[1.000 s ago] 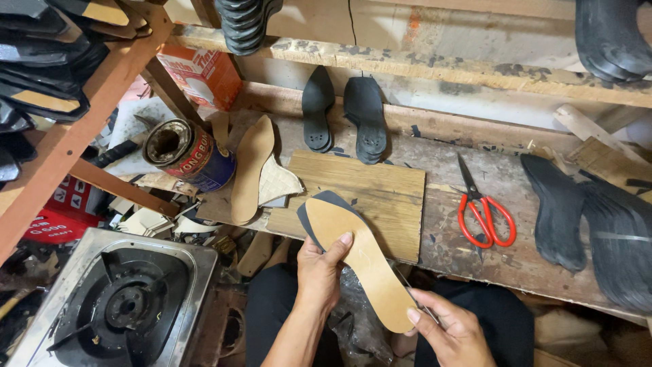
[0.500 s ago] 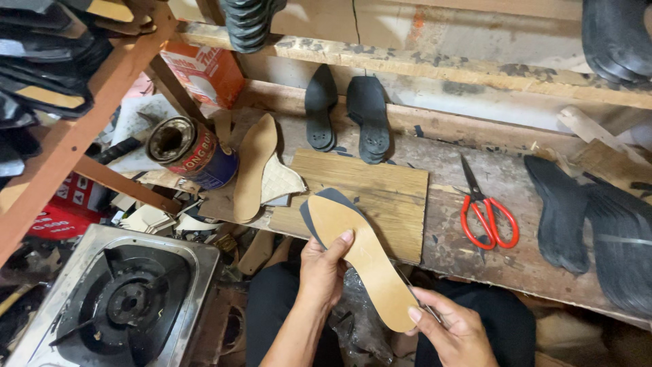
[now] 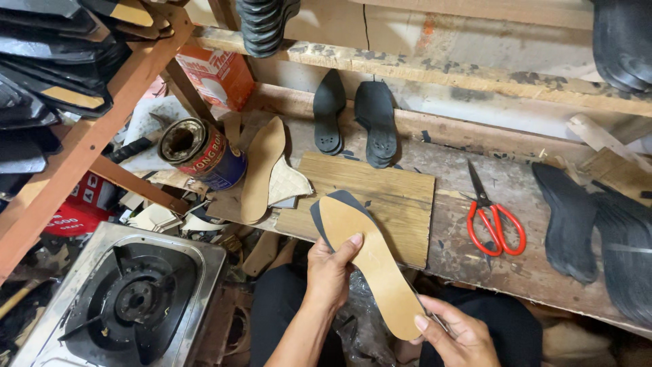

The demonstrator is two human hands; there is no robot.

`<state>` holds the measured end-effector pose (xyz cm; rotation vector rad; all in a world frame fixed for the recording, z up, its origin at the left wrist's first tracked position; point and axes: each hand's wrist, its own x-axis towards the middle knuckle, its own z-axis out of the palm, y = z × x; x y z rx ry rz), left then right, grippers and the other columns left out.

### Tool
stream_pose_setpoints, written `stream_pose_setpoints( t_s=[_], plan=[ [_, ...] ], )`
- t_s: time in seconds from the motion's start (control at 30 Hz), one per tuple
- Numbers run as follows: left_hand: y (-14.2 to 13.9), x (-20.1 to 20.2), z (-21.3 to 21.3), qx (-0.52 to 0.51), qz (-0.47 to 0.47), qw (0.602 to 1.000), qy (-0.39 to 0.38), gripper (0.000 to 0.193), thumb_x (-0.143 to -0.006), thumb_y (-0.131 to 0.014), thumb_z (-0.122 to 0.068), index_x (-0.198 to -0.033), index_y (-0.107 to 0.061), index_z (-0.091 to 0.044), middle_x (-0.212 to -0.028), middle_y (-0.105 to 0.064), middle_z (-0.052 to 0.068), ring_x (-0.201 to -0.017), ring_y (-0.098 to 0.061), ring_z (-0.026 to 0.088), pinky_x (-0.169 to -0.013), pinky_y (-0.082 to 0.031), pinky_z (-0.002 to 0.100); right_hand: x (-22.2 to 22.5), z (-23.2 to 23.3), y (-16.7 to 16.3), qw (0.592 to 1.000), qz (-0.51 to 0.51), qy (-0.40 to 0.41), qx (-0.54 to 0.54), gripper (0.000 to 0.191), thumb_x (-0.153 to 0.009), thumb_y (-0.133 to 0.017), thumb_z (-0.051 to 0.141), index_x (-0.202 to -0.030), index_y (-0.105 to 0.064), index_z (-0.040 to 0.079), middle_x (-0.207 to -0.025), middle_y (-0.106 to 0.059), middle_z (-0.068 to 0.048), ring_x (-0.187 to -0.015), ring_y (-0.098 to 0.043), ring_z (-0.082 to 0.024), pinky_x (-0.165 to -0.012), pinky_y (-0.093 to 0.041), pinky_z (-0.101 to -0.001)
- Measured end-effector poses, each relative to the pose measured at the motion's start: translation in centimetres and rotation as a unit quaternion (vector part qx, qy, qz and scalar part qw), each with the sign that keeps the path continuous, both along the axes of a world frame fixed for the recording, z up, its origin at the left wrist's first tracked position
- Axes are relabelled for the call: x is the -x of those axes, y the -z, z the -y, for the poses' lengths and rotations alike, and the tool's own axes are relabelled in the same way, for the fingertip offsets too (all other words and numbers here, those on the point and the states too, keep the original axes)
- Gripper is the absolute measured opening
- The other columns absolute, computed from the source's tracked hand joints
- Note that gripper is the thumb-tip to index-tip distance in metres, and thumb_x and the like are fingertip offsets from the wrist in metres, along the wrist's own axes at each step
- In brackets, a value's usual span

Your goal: The person aligns a cardboard template on a black rubber insole, then uses red-handled scissors to trim the insole along the template edge. The person repeats this process for a second insole, placing each finished piece on a nearby shelf.

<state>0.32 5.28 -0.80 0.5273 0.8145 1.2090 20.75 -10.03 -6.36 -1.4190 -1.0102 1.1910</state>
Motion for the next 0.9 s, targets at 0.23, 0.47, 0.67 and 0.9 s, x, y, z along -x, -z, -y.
stream_pose_setpoints(
  t_s=[0.23, 0.47, 0.67, 0.9],
  plan=[
    [0.0, 0.0, 0.0, -0.021, -0.022, 0.999, -0.010, 0.023, -0.086, -0.073, 0.001, -0.109, -0.071, 0.000, -0.098, -0.076, 0.008, -0.080, -0.070, 0.014, -0.068, -0.055, 0.028, -0.2, 0.7, 1.4, 0.999, 0.010, -0.014, 0.027, 0.039, -0.087, -0.071, 0.004, -0.125, -0.072, -0.002, -0.084, -0.083, -0.012, -0.070, -0.076, -0.015, -0.069, -0.062, -0.0314],
    [-0.6, 0.4, 0.4, -0.022, -0.053, 0.998, 0.024, 0.020, -0.085, -0.071, 0.003, -0.104, -0.072, 0.002, -0.095, -0.077, 0.009, -0.079, -0.072, 0.014, -0.074, -0.058, 0.030, 0.6, 0.3, 1.0, 0.995, -0.054, -0.006, -0.079, 0.049, -0.082, -0.071, -0.004, -0.130, -0.060, -0.006, -0.103, -0.078, -0.015, -0.091, -0.073, -0.019, -0.081, -0.060, -0.0345],
    [0.0, 0.2, 2.4, -0.043, -0.160, 0.977, 0.136, 0.012, -0.088, -0.072, 0.000, -0.100, -0.074, 0.002, -0.084, -0.074, 0.006, -0.070, -0.064, 0.011, -0.064, -0.052, 0.027, -0.4, -1.4, -5.2, 0.993, 0.035, 0.086, -0.078, 0.037, -0.094, -0.062, 0.004, -0.130, -0.066, -0.005, -0.098, -0.080, -0.016, -0.085, -0.078, -0.020, -0.080, -0.063, -0.0334],
    [0.5, -1.0, 4.3, -0.089, -0.113, 0.969, 0.203, 0.017, -0.088, -0.069, 0.003, -0.105, -0.074, 0.001, -0.090, -0.076, 0.002, -0.077, -0.065, 0.007, -0.069, -0.054, 0.024, 1.7, -4.7, -10.9, 0.939, 0.225, -0.089, -0.245, 0.020, -0.096, -0.064, 0.008, -0.114, -0.070, 0.001, -0.097, -0.079, -0.009, -0.090, -0.075, -0.020, -0.077, -0.060, -0.0295]
  ],
)
